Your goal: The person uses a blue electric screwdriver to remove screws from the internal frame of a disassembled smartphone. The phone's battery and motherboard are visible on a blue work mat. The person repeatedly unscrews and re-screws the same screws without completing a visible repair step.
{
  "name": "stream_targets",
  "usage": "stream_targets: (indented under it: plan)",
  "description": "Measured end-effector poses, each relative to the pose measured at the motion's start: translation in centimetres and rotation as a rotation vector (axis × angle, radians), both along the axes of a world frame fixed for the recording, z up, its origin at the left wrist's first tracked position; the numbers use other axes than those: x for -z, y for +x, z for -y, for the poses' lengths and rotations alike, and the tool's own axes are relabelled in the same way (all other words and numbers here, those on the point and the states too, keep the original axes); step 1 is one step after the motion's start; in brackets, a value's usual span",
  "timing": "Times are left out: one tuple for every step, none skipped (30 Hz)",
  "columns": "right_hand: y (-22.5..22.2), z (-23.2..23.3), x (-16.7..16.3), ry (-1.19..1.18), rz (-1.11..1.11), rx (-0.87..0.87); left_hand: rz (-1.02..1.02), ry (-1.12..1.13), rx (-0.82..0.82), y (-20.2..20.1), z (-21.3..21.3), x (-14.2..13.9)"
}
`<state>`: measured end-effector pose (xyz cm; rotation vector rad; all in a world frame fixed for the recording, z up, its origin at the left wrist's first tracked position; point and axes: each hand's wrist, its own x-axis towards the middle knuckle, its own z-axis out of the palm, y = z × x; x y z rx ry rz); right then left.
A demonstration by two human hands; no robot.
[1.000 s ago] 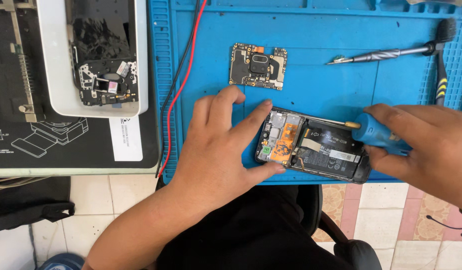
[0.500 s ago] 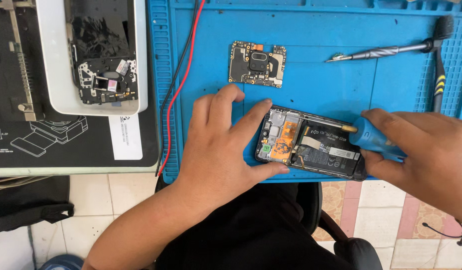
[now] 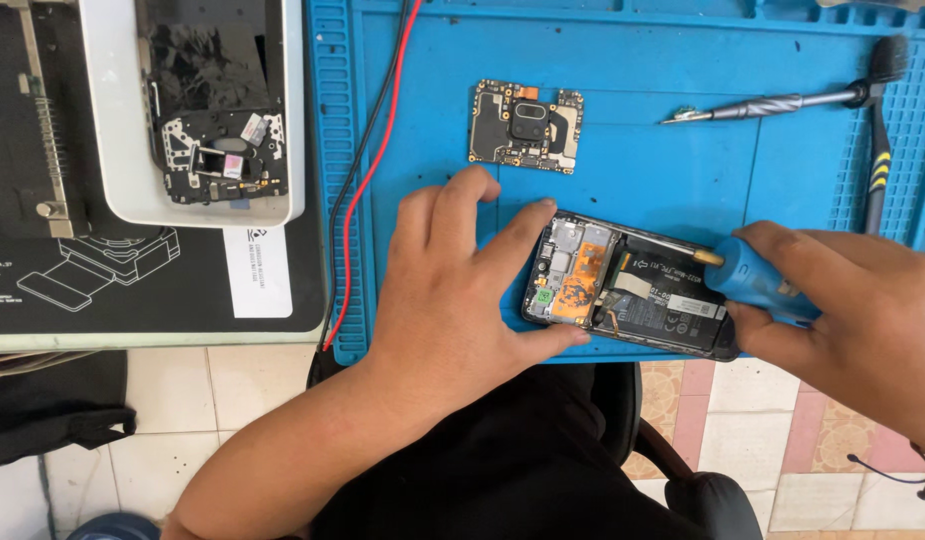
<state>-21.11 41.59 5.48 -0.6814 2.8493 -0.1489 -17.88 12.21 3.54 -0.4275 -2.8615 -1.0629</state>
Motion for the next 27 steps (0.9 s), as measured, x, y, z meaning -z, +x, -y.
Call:
stream_targets:
  plan:
    - [0.0,0.1,0.0,-0.025,-0.008,-0.009,-0.002,0.005,0.004,0.0,0.1,0.0]
    - [0.1,0.1,0.0,-0.035,-0.012,-0.015,-0.002,0.008,0.001,0.0,0.1,0.0]
    - [0.1,0.0,-0.1,-0.046,-0.016,-0.020,0.000,0.011,-0.001,0.0,0.1,0.0]
    - [0.1,0.0,-0.2,-0.056,-0.020,-0.024,0.001,0.014,-0.002,0.0,0.0,-0.1]
    - [0.1,-0.2,-0.2,-0.044,-0.010,-0.016,-0.002,0.011,0.003,0.0,-0.1,-0.1]
    - [0.0,-0.2,-0.2,-0.033,-0.001,-0.008,-0.006,0.006,0.007,-0.1,-0.1,-0.1]
    - [0.0,-0.3,-0.2,-0.022,0.010,-0.001,-0.008,0.002,0.010,-0.1,-0.1,-0.1]
    - [0.0,-0.3,-0.2,-0.004,0.013,0.000,-0.009,-0.002,0.014,-0.1,-0.1,-0.1]
    - [-0.1,-0.3,-0.2,0.013,0.015,0.000,-0.010,-0.006,0.016,-0.2,-0.1,-0.2]
    - [-0.2,-0.2,-0.3,0.030,0.016,0.000,-0.012,-0.012,0.017,-0.2,-0.1,-0.2]
    - [-0.1,-0.2,-0.3,0.016,0.004,-0.013,-0.010,-0.017,0.021,-0.2,-0.1,-0.3]
    - [-0.1,-0.1,-0.5,0.003,-0.009,-0.026,-0.007,-0.021,0.025,-0.3,-0.1,-0.3]
    - [-0.1,0.0,-0.6,-0.011,-0.022,-0.039,-0.005,-0.026,0.030,-0.3,-0.2,-0.4]
    - [-0.1,0.1,-0.7,-0.006,-0.045,-0.038,-0.012,-0.024,0.027,-0.3,-0.2,-0.4]
    - [0.0,0.2,-0.8,0.000,-0.067,-0.036,-0.017,-0.021,0.025,-0.3,-0.3,-0.5]
    - [0.0,0.4,-0.9,0.006,-0.088,-0.036,-0.023,-0.018,0.022,-0.3,-0.3,-0.5]
    - [0.0,0.4,-0.9,-0.008,-0.091,-0.036,-0.025,-0.018,0.023,-0.3,-0.3,-0.5]
    - [0.0,0.5,-1.1,-0.022,-0.092,-0.036,-0.027,-0.017,0.023,-0.3,-0.3,-0.5]
    - [0.1,0.5,-1.1,-0.037,-0.093,-0.037,-0.028,-0.017,0.022,-0.3,-0.3,-0.5]
    - [0.0,0.5,-1.2,-0.044,-0.101,-0.042,-0.026,-0.017,0.021,-0.4,-0.3,-0.5]
    - [0.1,0.6,-1.1,-0.052,-0.109,-0.048,-0.024,-0.017,0.020,-0.4,-0.3,-0.5]
    - [0.0,0.6,-1.1,-0.059,-0.117,-0.053,-0.022,-0.017,0.019,-0.4,-0.3,-0.6]
    - [0.0,0.6,-1.1,-0.045,-0.109,-0.048,-0.024,-0.015,0.015,-0.4,-0.3,-0.6]
    - [-0.1,0.5,-1.2,-0.031,-0.100,-0.042,-0.026,-0.013,0.013,-0.5,-0.4,-0.7]
    - [-0.2,0.4,-1.3,-0.016,-0.091,-0.036,-0.028,-0.011,0.011,-0.6,-0.4,-0.7]
    - [-0.4,0.3,-1.3,-0.017,-0.081,-0.034,-0.029,-0.011,0.013,-0.6,-0.4,-0.8]
    - [-0.6,0.2,-1.4,-0.018,-0.071,-0.033,-0.031,-0.012,0.014,-0.7,-0.4,-0.9]
